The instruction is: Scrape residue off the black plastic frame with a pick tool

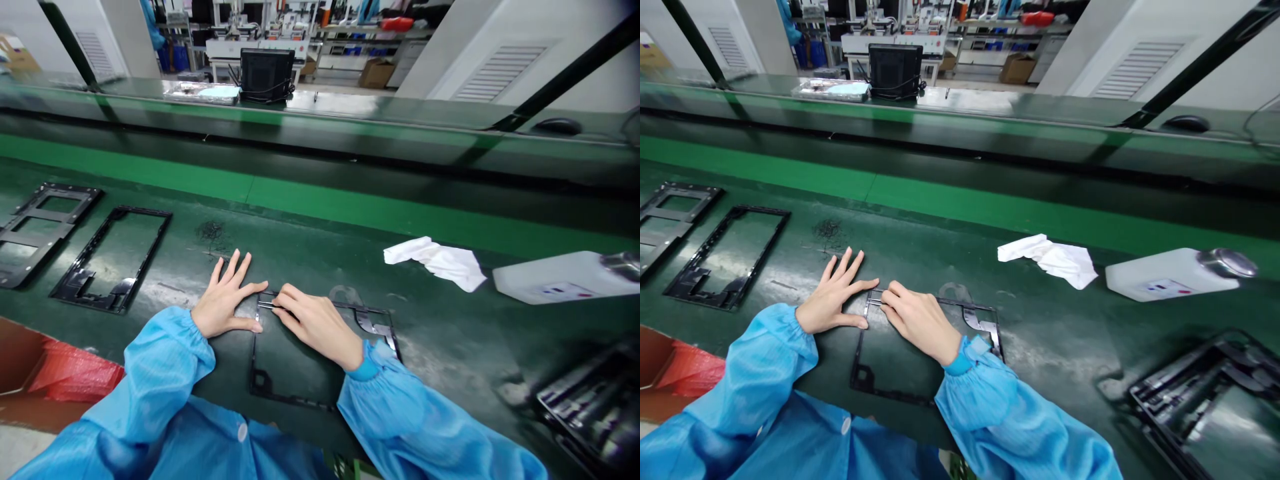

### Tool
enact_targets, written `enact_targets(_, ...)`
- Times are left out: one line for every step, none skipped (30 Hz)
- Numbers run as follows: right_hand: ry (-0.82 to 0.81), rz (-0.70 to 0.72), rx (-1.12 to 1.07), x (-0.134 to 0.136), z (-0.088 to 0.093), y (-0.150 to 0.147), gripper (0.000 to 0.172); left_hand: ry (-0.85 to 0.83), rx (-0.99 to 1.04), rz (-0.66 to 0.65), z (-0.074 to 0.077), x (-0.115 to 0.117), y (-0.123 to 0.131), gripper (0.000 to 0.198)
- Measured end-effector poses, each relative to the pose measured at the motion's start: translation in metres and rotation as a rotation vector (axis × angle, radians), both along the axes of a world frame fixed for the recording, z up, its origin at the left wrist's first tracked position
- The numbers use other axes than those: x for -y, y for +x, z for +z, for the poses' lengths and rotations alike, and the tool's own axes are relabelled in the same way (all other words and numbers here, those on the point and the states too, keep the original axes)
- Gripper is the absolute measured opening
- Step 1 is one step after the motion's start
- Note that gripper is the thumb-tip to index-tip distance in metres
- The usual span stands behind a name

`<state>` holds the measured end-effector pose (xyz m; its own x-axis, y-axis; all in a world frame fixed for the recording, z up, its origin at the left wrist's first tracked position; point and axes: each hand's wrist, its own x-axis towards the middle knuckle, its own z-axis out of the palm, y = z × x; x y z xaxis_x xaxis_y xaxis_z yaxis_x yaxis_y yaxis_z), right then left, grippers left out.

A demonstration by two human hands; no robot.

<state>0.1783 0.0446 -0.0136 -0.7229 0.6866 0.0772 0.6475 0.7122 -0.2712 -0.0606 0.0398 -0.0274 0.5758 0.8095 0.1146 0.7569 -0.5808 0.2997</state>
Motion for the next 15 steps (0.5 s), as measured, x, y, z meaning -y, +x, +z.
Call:
enact_targets(0.0, -0.002, -0.005, -0.0001, 0.0, -0.0005, 0.021, -0.001, 0.001, 0.0, -0.0002, -0.0001, 0.0, 0.082)
enact_targets(0.0, -0.004, -0.012, -0.0002, -0.0001, -0.0009, 0.021, -0.001, 0.002, -0.001, -0.0003, -0.0002, 0.0, 0.082)
enact_targets(0.001, -0.002, -0.019, -0.0003, -0.0004, -0.0013, 0.022, -0.001, 0.001, -0.001, -0.0004, -0.0002, 0.0001, 0.082)
enact_targets(0.002, 0.004, -0.027, -0.0005, -0.0007, -0.0015, 0.022, -0.001, -0.002, -0.002, -0.0004, -0.0002, 0.0003, 0.082)
enact_targets(0.003, 0.01, -0.034, -0.0007, -0.0011, -0.0016, 0.022, -0.001, -0.005, -0.002, -0.0003, -0.0002, 0.0004, 0.082)
enact_targets(0.003, 0.017, -0.042, -0.0008, -0.0014, -0.0017, 0.022, -0.002, -0.007, -0.002, -0.0002, -0.0001, 0.0005, 0.082)
enact_targets(0.003, 0.024, -0.05, -0.001, -0.0017, -0.0018, 0.022, -0.002, -0.009, -0.002, 0.0001, 0.0, 0.0006, 0.082)
enact_targets(0.002, 0.03, -0.06, -0.0012, -0.002, -0.0018, 0.022, -0.003, -0.008, -0.002, 0.0003, 0.0001, 0.0007, 0.082)
enact_targets(0.0, 0.035, -0.071, -0.0015, -0.0023, -0.0019, 0.022, -0.003, -0.005, -0.001, 0.0005, 0.0002, 0.0007, 0.082)
enact_targets(-0.002, 0.04, -0.084, -0.0017, -0.0025, -0.0019, 0.023, -0.003, -0.001, 0.0, 0.0007, 0.0002, 0.0007, 0.082)
enact_targets(-0.005, 0.042, -0.097, -0.0021, -0.0026, -0.0019, 0.023, -0.003, 0.004, 0.001, 0.0008, 0.0002, 0.0007, 0.082)
enact_targets(-0.008, 0.042, -0.111, -0.0024, -0.0028, -0.0019, 0.023, -0.004, 0.009, 0.002, 0.0009, 0.0002, 0.0006, 0.081)
enact_targets(-0.011, 0.042, -0.124, -0.0029, -0.0029, -0.0018, 0.023, -0.005, 0.013, 0.002, 0.0009, 0.0001, 0.0005, 0.081)
enact_targets(-0.014, 0.042, -0.134, -0.0033, -0.0029, -0.0017, 0.022, -0.007, 0.015, 0.002, 0.0008, 0.0, 0.0004, 0.081)
enact_targets(-0.019, 0.042, -0.142, -0.0037, -0.0029, -0.0015, 0.022, -0.009, 0.016, 0.001, 0.0007, -0.0001, 0.0003, 0.081)
